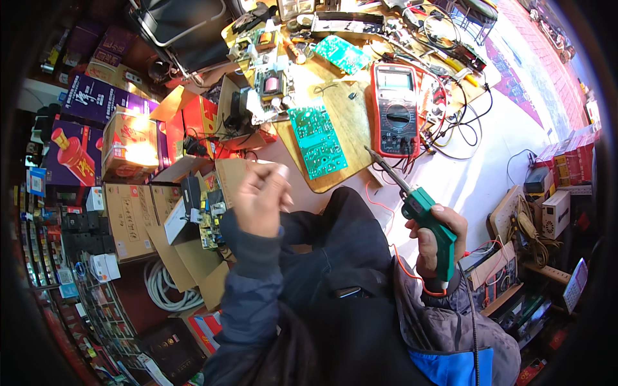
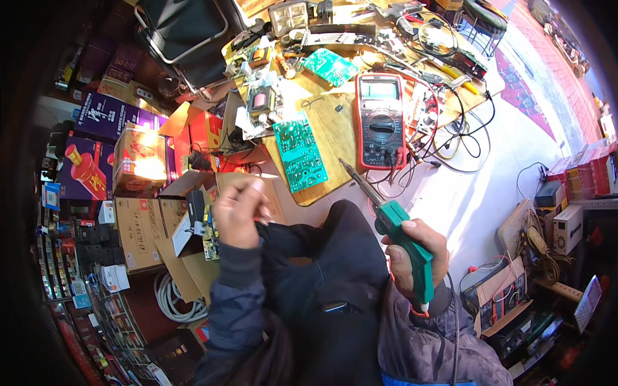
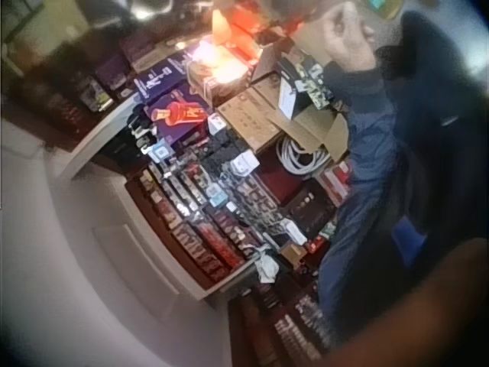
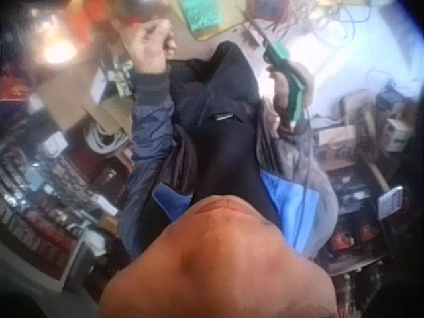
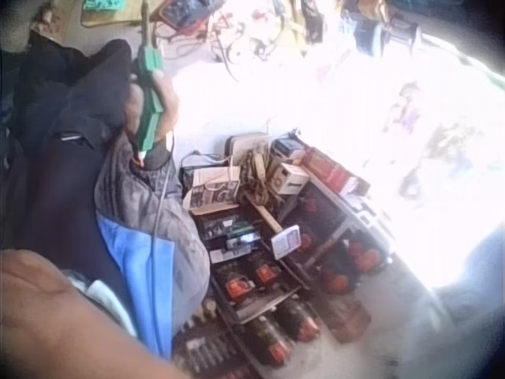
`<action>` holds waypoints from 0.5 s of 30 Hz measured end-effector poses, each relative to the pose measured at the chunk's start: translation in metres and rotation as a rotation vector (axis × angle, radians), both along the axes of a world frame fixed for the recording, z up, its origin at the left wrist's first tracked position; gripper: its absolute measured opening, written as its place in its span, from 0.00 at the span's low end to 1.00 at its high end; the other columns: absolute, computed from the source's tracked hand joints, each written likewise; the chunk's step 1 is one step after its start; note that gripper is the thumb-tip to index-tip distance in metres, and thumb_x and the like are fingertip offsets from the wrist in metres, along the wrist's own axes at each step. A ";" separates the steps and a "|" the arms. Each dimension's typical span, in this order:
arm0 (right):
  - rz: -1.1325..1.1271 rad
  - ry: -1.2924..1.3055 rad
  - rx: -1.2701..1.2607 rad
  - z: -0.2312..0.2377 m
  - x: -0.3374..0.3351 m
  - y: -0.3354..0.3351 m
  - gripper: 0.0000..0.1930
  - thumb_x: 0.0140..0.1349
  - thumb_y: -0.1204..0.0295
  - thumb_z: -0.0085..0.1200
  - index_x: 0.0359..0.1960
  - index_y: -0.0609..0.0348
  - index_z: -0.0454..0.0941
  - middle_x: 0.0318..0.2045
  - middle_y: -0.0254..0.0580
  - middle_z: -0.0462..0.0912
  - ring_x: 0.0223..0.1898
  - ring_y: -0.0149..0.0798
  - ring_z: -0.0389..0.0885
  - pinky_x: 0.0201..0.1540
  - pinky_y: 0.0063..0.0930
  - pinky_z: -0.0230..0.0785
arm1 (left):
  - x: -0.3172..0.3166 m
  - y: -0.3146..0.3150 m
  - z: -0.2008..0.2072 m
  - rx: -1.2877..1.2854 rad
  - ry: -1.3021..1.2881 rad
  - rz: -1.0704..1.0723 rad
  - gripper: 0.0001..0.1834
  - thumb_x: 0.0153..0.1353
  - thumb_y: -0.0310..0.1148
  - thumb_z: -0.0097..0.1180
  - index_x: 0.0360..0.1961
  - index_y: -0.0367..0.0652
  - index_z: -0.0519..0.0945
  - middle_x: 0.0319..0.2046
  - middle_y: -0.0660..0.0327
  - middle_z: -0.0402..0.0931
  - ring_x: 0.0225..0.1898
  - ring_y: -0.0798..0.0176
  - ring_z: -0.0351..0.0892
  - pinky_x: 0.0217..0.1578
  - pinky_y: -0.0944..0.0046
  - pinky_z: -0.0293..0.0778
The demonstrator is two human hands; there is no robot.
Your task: The person sits cross-legged on the floor and uses a soldering iron to work on a green circuit board. They repeatedly flip the board, apply solder to various points, and occasionally use a multimeter to test connections.
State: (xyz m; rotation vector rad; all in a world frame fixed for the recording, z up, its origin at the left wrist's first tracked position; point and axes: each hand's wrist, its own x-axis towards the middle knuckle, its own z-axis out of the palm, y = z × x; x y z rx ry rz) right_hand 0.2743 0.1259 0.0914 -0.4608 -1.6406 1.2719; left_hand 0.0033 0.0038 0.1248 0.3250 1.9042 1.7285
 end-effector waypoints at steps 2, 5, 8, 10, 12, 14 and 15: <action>-0.010 0.022 -0.003 0.002 0.001 0.005 0.23 0.72 0.70 0.61 0.62 0.61 0.67 0.38 0.53 0.81 0.35 0.39 0.85 0.36 0.29 0.78 | -0.029 0.020 0.018 0.073 0.329 -0.081 0.08 0.70 0.31 0.63 0.41 0.36 0.84 0.26 0.65 0.81 0.23 0.77 0.76 0.23 0.74 0.69; -0.034 0.054 -0.022 0.006 0.001 0.011 0.22 0.73 0.69 0.60 0.63 0.60 0.67 0.41 0.54 0.80 0.36 0.38 0.84 0.37 0.27 0.77 | -0.076 0.081 0.024 0.045 0.752 -0.298 0.10 0.66 0.29 0.62 0.41 0.31 0.87 0.28 0.59 0.83 0.32 0.67 0.83 0.37 0.67 0.78; -0.058 0.073 -0.055 0.008 0.000 0.013 0.23 0.72 0.68 0.61 0.63 0.60 0.67 0.40 0.54 0.80 0.36 0.38 0.84 0.36 0.27 0.77 | -0.122 0.159 0.013 -0.196 1.493 -0.734 0.12 0.58 0.33 0.65 0.37 0.36 0.88 0.38 0.48 0.86 0.38 0.52 0.86 0.44 0.58 0.80; -0.058 0.074 -0.043 0.008 -0.001 0.014 0.23 0.72 0.68 0.61 0.63 0.60 0.67 0.39 0.53 0.80 0.36 0.38 0.84 0.36 0.26 0.76 | -0.130 0.195 -0.002 -0.549 1.078 -0.787 0.13 0.53 0.38 0.67 0.37 0.43 0.89 0.38 0.48 0.86 0.43 0.43 0.86 0.47 0.52 0.81; -0.067 0.083 -0.030 0.007 -0.001 0.015 0.23 0.72 0.68 0.61 0.63 0.60 0.67 0.37 0.53 0.81 0.35 0.38 0.84 0.36 0.26 0.76 | -0.127 0.229 -0.013 -1.015 1.075 -0.830 0.13 0.50 0.38 0.69 0.36 0.44 0.88 0.37 0.49 0.86 0.44 0.43 0.86 0.46 0.50 0.81; -0.079 0.109 -0.020 0.006 -0.002 0.016 0.23 0.72 0.68 0.61 0.63 0.60 0.67 0.36 0.52 0.81 0.35 0.38 0.84 0.36 0.26 0.75 | -0.123 0.240 -0.017 -1.038 1.053 -0.893 0.17 0.57 0.36 0.64 0.46 0.39 0.87 0.47 0.45 0.84 0.53 0.42 0.84 0.55 0.48 0.79; -0.096 0.101 -0.016 0.006 -0.002 0.016 0.23 0.73 0.67 0.60 0.63 0.60 0.67 0.34 0.51 0.81 0.33 0.37 0.83 0.36 0.27 0.75 | -0.121 0.243 -0.015 -1.064 1.037 -0.928 0.19 0.61 0.35 0.61 0.50 0.37 0.86 0.52 0.43 0.84 0.58 0.41 0.83 0.59 0.47 0.78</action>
